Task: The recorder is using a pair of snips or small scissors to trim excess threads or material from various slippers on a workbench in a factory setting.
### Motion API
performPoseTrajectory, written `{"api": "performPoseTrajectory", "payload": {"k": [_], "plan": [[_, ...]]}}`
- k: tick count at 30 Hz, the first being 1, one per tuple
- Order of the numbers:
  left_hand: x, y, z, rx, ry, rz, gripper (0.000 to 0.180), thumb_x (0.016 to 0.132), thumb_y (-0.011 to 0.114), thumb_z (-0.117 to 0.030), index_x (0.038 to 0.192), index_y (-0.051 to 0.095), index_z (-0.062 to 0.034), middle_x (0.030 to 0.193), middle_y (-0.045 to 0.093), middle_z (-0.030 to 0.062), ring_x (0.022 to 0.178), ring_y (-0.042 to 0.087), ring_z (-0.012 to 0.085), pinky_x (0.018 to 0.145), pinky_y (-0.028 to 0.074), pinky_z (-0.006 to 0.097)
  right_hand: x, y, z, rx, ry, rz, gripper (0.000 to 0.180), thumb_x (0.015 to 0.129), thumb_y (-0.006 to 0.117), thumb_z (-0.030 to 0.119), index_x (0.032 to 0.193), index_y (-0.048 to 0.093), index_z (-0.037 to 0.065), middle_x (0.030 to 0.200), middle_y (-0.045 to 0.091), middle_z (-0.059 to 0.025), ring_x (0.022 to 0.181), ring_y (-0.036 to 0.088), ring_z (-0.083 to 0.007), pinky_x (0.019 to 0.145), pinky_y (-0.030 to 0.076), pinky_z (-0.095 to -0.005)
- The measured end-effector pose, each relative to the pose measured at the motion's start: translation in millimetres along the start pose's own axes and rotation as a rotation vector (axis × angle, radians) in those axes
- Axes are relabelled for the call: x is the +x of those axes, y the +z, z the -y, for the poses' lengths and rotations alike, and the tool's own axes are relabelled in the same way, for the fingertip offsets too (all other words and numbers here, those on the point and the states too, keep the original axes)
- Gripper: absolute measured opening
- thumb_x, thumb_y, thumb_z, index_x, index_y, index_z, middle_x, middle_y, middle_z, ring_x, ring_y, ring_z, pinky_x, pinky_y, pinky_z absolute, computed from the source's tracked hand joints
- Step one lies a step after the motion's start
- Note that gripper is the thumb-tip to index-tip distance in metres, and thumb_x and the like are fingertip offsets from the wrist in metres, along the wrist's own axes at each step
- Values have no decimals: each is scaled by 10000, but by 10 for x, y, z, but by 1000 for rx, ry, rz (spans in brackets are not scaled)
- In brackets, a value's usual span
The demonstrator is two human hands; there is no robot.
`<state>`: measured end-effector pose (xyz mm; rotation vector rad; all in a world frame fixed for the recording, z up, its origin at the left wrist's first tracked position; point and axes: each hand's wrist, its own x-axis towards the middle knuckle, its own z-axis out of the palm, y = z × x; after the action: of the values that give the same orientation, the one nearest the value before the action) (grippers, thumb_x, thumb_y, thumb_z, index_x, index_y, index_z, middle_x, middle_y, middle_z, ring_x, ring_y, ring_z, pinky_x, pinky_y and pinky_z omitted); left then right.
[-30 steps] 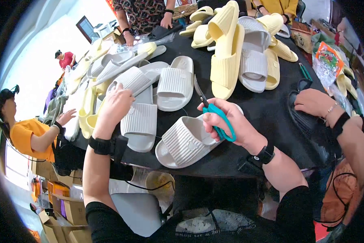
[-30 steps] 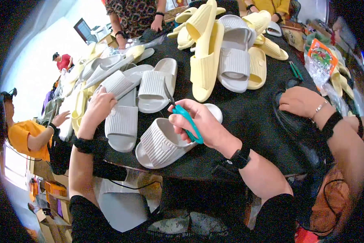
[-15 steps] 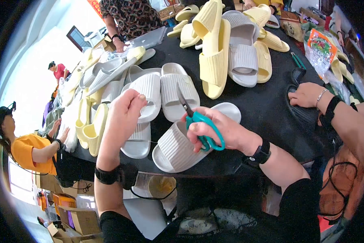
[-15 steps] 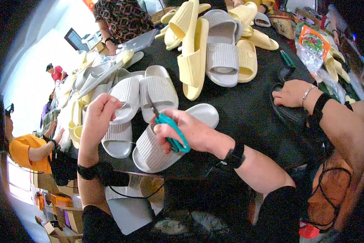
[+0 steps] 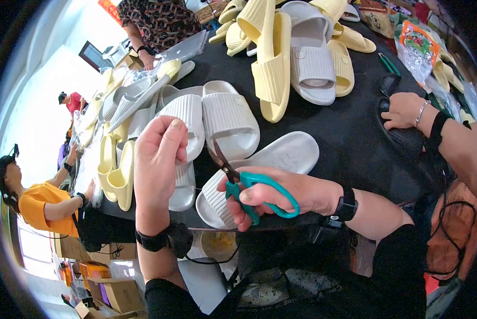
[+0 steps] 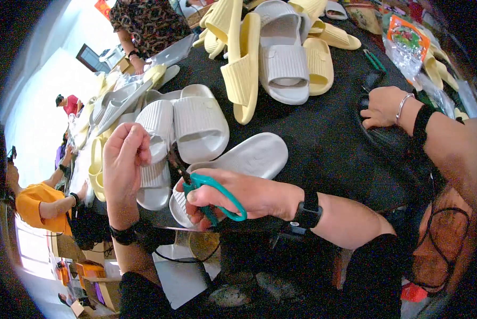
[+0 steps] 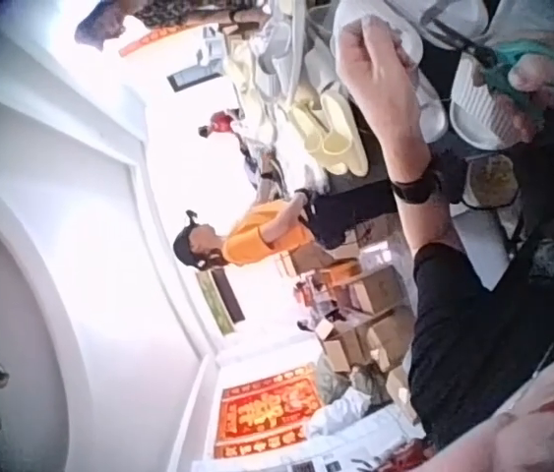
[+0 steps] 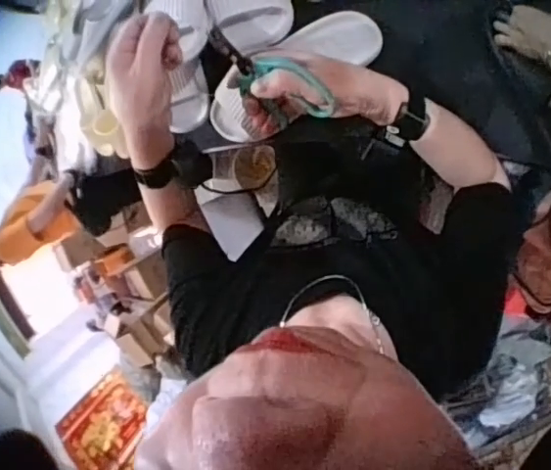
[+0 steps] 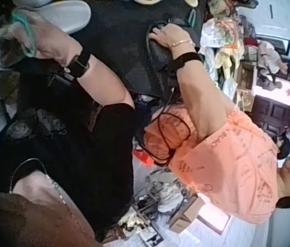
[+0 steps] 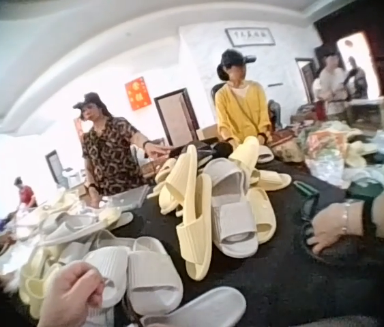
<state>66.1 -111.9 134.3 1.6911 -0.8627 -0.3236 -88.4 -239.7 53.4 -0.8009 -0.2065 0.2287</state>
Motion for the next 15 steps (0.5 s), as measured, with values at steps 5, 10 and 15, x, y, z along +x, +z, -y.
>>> {"api": "performPoseTrajectory", "payload": {"k": [5, 10, 15], "plan": [[-68, 72, -8, -31, 13, 29, 142, 918, 529, -149, 886, 573, -18, 707, 514, -27, 592, 431, 29, 538, 349, 169, -20, 2, 29, -10, 28, -29, 425, 889, 538, 262, 1179, 408, -21, 904, 543, -78, 806, 575, -165, 701, 535, -317], [-172, 98, 6, -14, 38, 37, 118, 902, 548, -110, 889, 586, 0, 733, 544, -17, 617, 451, 35, 566, 367, 176, -20, -15, 56, -73, 9, -19, 398, 895, 521, 283, 1127, 432, -27, 855, 550, -94, 749, 591, -184, 654, 555, -325], [-293, 90, 85, 31, 102, 72, 73, 891, 557, -55, 890, 590, 10, 758, 552, -18, 654, 464, 35, 589, 370, 174, -45, -6, 106, -89, 12, -36, 379, 909, 502, 293, 1098, 447, -30, 837, 556, -99, 718, 593, -181, 631, 558, -324]]}}
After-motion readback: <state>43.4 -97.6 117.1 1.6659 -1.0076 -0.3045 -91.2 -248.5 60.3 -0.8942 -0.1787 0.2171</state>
